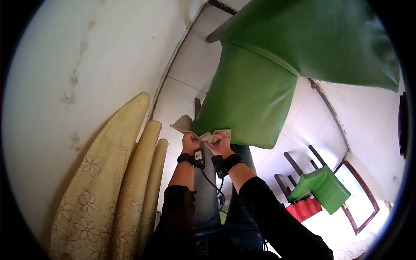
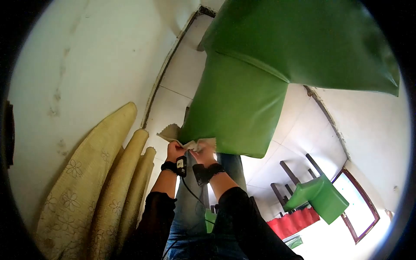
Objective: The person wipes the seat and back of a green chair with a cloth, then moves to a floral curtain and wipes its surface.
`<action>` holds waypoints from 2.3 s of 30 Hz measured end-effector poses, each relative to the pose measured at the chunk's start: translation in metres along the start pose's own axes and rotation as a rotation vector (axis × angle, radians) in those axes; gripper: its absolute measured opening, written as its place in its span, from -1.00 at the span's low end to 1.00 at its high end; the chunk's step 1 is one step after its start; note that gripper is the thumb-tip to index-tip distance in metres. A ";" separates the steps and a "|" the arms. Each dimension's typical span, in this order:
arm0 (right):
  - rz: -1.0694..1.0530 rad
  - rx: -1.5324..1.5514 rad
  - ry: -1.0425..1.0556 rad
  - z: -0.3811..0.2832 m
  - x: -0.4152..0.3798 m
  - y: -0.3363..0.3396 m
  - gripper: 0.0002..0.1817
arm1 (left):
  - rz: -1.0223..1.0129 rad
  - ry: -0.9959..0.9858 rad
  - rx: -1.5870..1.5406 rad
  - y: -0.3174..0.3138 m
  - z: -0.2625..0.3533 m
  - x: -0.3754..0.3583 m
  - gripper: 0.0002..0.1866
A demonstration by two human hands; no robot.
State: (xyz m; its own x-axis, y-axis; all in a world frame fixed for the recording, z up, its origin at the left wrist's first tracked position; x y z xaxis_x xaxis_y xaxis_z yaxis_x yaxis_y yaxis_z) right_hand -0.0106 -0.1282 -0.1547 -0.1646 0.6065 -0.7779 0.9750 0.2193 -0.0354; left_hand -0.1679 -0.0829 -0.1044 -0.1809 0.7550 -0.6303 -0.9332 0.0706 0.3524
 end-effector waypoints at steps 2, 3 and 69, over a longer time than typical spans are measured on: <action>-0.013 -0.517 0.073 -0.047 -0.009 -0.010 -0.64 | 0.011 0.123 -0.450 -0.019 -0.074 0.013 -0.81; 0.024 -0.331 0.053 -0.012 0.000 -0.007 -0.66 | 0.030 0.094 -0.339 -0.018 -0.080 0.015 -0.82; 0.460 0.315 -0.302 -0.084 -0.048 0.273 -0.64 | -0.217 0.240 0.194 -0.076 0.135 0.043 -0.57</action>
State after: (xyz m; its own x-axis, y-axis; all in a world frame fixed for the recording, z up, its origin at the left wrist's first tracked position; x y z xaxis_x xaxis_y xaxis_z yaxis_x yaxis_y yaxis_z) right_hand 0.2513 -0.0326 -0.0743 0.2866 0.3325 -0.8985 0.9406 -0.2756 0.1980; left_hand -0.0633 0.0321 -0.0649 -0.0745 0.5360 -0.8409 -0.8857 0.3519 0.3028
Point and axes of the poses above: each hand's wrist, its own x-axis towards the middle knuckle, its own y-axis out of the back of the hand, z = x × y, the point moved 10 cm from there along x, towards the middle knuckle, and after that the axes turned 7 degrees about x, right-handed, at the moved point
